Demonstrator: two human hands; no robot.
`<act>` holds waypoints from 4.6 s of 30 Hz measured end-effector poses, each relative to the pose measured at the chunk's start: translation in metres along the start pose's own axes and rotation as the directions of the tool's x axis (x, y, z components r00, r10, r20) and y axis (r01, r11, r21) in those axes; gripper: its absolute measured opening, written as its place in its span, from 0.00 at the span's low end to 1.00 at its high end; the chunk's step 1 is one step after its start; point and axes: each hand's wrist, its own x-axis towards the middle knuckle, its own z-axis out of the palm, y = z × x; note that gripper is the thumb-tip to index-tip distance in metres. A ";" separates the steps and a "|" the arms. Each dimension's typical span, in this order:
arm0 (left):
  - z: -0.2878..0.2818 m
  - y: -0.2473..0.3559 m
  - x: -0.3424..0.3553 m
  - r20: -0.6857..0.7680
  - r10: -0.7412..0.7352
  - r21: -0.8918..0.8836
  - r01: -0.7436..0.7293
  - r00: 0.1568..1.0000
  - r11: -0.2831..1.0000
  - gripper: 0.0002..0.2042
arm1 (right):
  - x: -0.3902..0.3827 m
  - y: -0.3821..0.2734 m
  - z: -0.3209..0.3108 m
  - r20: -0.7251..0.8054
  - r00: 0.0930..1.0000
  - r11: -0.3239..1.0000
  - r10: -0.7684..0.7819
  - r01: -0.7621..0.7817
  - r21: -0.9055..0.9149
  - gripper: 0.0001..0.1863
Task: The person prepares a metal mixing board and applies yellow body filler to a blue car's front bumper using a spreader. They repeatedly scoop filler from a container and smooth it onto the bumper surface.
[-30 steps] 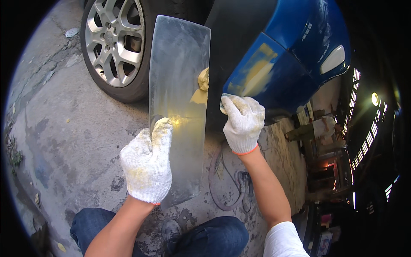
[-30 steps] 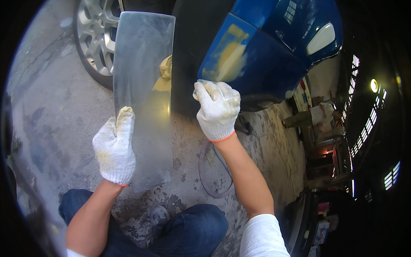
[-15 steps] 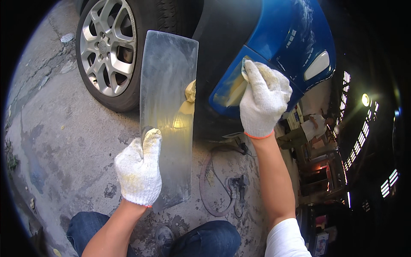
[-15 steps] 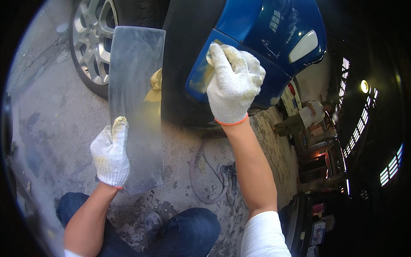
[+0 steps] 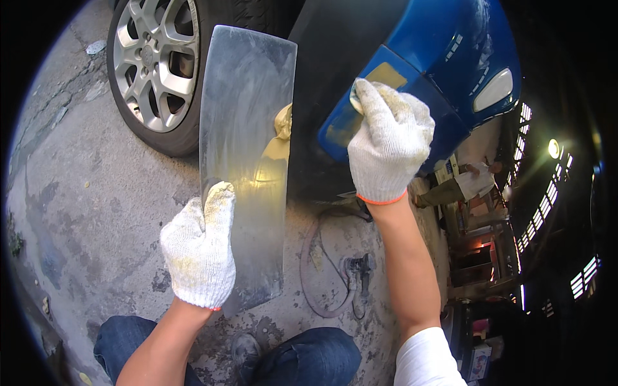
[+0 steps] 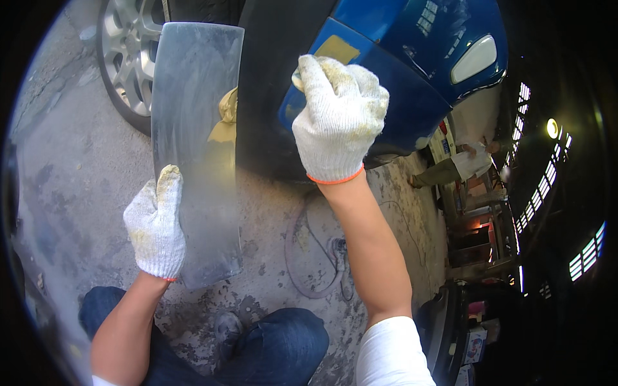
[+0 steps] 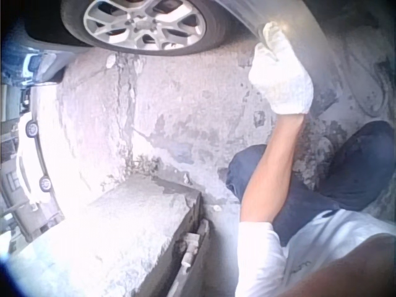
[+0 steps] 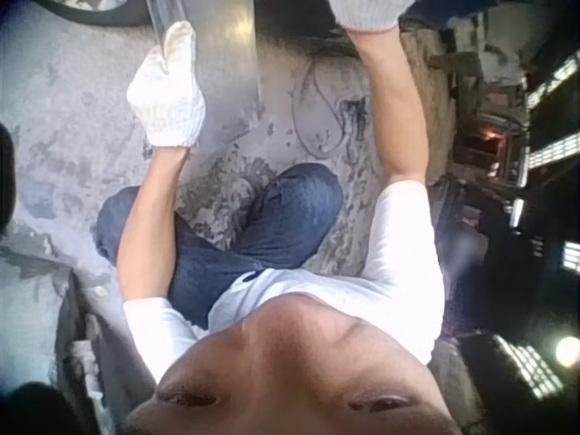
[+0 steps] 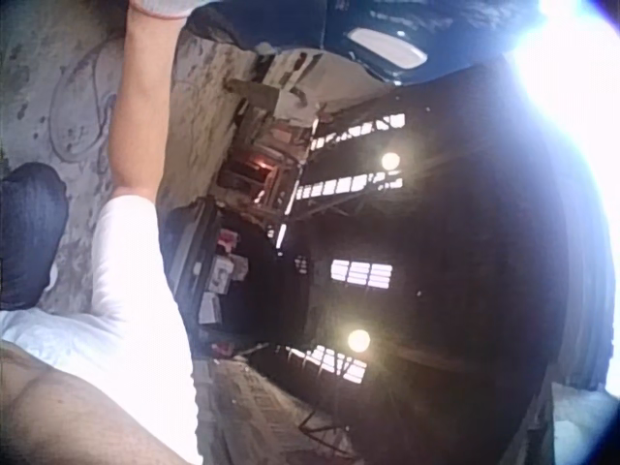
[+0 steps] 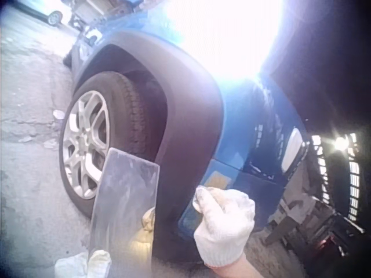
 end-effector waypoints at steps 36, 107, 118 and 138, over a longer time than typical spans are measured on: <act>-0.010 0.032 -0.004 0.035 -0.258 -0.142 0.261 0.965 0.955 0.12 | 0.009 0.034 -0.019 -0.122 0.992 0.998 -0.018 0.026 0.064 0.18; 0.008 0.023 -0.016 0.036 -0.297 -0.015 0.297 0.954 0.955 0.19 | -0.011 0.052 0.006 -0.195 0.972 0.921 0.131 -0.047 0.386 0.13; 0.005 0.028 -0.013 0.016 -0.312 0.030 0.311 0.950 0.950 0.18 | -0.074 0.018 0.016 -0.096 0.983 0.901 0.156 -0.102 0.421 0.15; 0.007 0.031 -0.016 0.010 -0.254 -0.007 0.255 0.967 0.967 0.17 | -0.058 0.040 -0.002 -0.042 0.864 0.698 0.501 -0.375 0.611 0.14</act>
